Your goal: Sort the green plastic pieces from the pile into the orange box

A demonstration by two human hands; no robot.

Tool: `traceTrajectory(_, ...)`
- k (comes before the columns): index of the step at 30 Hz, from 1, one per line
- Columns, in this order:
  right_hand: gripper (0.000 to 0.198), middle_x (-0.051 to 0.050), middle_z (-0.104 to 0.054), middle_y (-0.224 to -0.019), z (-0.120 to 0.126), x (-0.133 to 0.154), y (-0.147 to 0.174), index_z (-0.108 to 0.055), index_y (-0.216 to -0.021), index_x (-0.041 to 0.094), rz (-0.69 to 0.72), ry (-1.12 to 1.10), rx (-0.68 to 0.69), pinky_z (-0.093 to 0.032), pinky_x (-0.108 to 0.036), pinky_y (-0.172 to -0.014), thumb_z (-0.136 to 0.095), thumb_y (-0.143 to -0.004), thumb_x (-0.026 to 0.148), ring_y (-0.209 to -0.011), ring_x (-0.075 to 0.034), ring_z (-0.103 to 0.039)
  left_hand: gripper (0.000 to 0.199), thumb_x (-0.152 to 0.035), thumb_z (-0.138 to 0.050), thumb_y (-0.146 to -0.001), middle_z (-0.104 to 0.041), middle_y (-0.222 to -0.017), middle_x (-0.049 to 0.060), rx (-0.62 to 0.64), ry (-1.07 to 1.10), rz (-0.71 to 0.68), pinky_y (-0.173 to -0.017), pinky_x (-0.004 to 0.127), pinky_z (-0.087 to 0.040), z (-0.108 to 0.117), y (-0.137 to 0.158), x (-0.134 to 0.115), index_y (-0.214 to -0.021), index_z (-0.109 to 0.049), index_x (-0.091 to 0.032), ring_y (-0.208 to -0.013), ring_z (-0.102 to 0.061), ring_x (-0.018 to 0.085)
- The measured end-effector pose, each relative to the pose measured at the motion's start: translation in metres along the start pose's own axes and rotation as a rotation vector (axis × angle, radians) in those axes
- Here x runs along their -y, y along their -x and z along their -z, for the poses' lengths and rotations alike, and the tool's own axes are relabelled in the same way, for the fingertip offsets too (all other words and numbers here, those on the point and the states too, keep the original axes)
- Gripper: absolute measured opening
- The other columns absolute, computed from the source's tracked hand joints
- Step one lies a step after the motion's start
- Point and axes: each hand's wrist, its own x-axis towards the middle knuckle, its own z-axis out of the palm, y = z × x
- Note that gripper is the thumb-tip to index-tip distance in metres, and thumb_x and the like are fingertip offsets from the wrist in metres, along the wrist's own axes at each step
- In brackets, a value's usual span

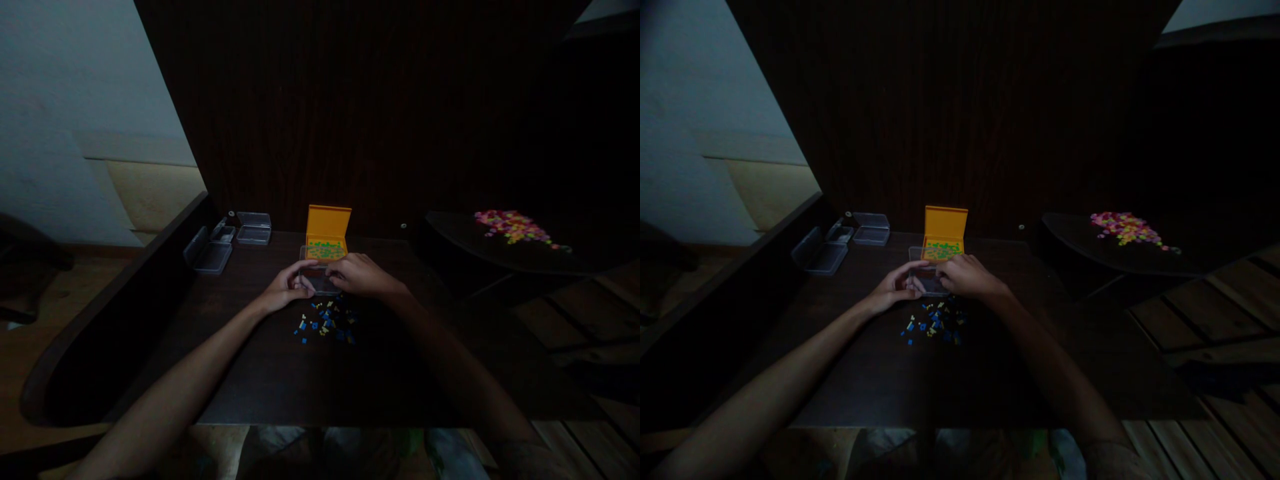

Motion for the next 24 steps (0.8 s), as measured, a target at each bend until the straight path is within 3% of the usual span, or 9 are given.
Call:
traceTrajectory(8, 0.019, -0.003, -0.071, -0.081, 0.017, -0.008, 0.011, -0.073, -0.091, 0.021, 0.096, -0.114, -0.003, -0.034, -0.023, -0.062, -0.056, -0.084, 0.023, -0.069, -0.014, -0.058, 0.075, -0.018, -0.078, -0.067, -0.069, -0.080, 0.004, 0.001, -0.016, -0.011, -0.069, 0.024, -0.045, -0.001, 0.001, -0.001, -0.135, -0.047, -0.015, -0.071, -0.062, 0.013)
traceTrajectory(14, 0.014, 0.000, -0.070, -0.073, 0.020, 0.002, 0.019, -0.074, -0.078, 0.021, 0.232, -0.152, 0.182, -0.031, -0.023, -0.056, -0.060, -0.077, 0.020, -0.061, -0.011, -0.054, 0.073, -0.017, -0.077, -0.067, -0.068, -0.077, 0.002, -0.050, -0.017, -0.034, -0.069, 0.024, -0.046, -0.002, 0.002, -0.002, -0.134, -0.048, -0.015, -0.071, -0.063, 0.013)
traceTrajectory(18, 0.021, -0.005, -0.071, -0.075, 0.008, 0.012, 0.013, -0.075, -0.079, 0.018, 0.201, -0.061, 0.205, -0.033, -0.025, -0.057, -0.054, -0.077, 0.018, -0.063, -0.014, -0.057, 0.071, -0.016, -0.076, -0.068, -0.068, -0.075, 0.001, -0.116, -0.030, -0.048, -0.070, 0.025, -0.047, -0.002, 0.001, 0.001, -0.134, -0.049, -0.015, -0.070, -0.063, 0.013)
traceTrajectory(24, 0.025, -0.014, -0.070, -0.091, 0.003, 0.022, 0.008, -0.075, -0.091, 0.014, 0.059, 0.028, 0.255, -0.038, -0.027, -0.064, -0.052, -0.083, 0.021, -0.082, -0.021, -0.063, 0.071, -0.016, -0.077, -0.066, -0.068, -0.080, 0.001, -0.166, -0.014, -0.060, -0.071, 0.025, -0.047, -0.001, -0.001, 0.001, -0.131, -0.050, -0.015, -0.070, -0.062, 0.012)
